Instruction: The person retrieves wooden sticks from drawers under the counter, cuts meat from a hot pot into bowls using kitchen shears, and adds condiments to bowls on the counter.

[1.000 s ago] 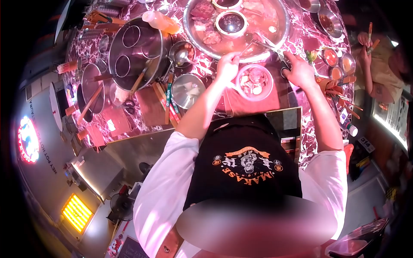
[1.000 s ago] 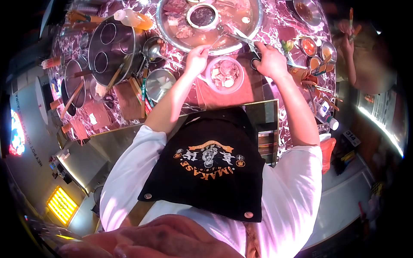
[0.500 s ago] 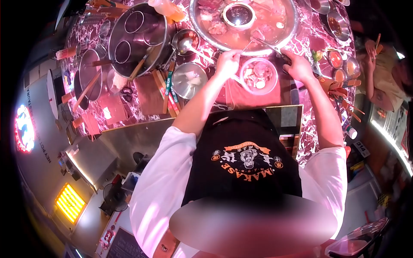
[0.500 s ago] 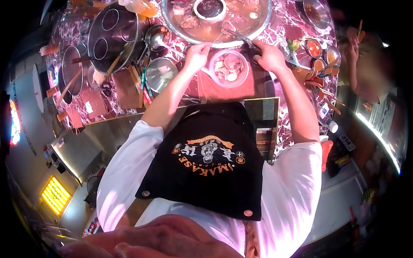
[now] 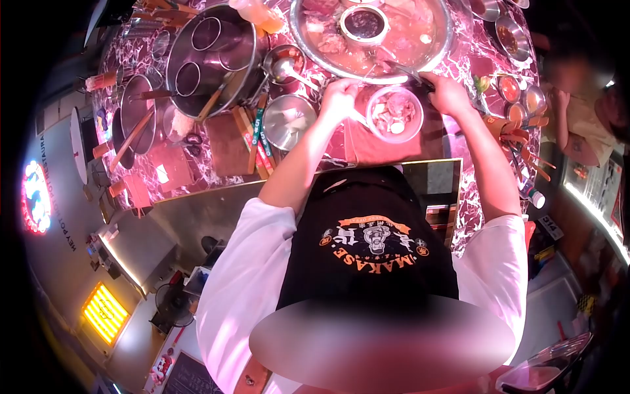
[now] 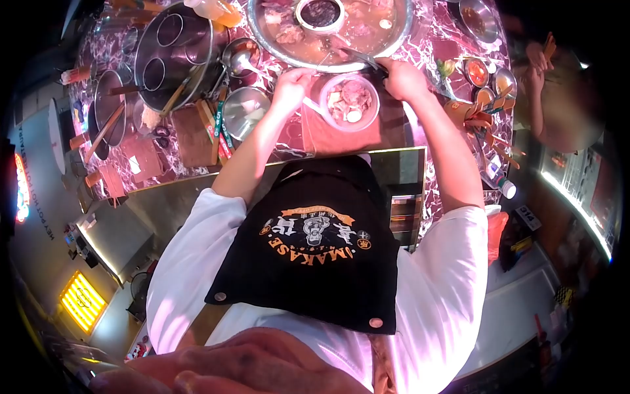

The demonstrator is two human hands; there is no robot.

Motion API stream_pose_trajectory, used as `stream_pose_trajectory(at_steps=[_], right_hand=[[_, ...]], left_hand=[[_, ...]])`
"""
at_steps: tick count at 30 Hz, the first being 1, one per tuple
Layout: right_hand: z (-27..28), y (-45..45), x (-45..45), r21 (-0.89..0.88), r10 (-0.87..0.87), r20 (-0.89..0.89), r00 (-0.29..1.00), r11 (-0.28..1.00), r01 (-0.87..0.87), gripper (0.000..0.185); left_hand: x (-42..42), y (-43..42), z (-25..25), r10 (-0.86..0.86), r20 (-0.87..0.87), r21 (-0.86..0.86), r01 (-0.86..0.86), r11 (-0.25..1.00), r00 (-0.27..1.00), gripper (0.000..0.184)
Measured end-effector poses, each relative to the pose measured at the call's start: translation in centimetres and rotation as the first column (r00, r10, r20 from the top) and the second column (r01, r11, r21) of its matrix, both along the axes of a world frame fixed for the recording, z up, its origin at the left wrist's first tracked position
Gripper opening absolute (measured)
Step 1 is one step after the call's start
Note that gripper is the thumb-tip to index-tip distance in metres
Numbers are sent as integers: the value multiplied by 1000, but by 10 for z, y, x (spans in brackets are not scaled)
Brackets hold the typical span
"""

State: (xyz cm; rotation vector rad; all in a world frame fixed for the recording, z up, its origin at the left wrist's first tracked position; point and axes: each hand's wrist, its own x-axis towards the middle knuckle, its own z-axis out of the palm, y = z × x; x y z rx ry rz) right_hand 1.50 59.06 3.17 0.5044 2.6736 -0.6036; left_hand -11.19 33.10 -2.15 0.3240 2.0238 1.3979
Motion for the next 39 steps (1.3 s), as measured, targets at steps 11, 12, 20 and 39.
stream_pose_trajectory(at_steps=[11,12,20,39], right_hand=[[128,-100,97,-30,-239,-105,965,971,237,62],[121,-111,103,-9,-242,-108,964,970,242,62],[87,-137,165,-127,-330,-50,942,938,322,61],[155,-156,160,43,-343,226,912,938,343,58]], left_hand=[[49,-80,87,-196,-325,-141,157,977,925,24],[60,-86,87,-248,-339,-155,206,966,908,24],[95,-108,52,-339,-458,-217,267,939,822,21],[88,-116,65,-298,-602,-188,231,955,741,24]])
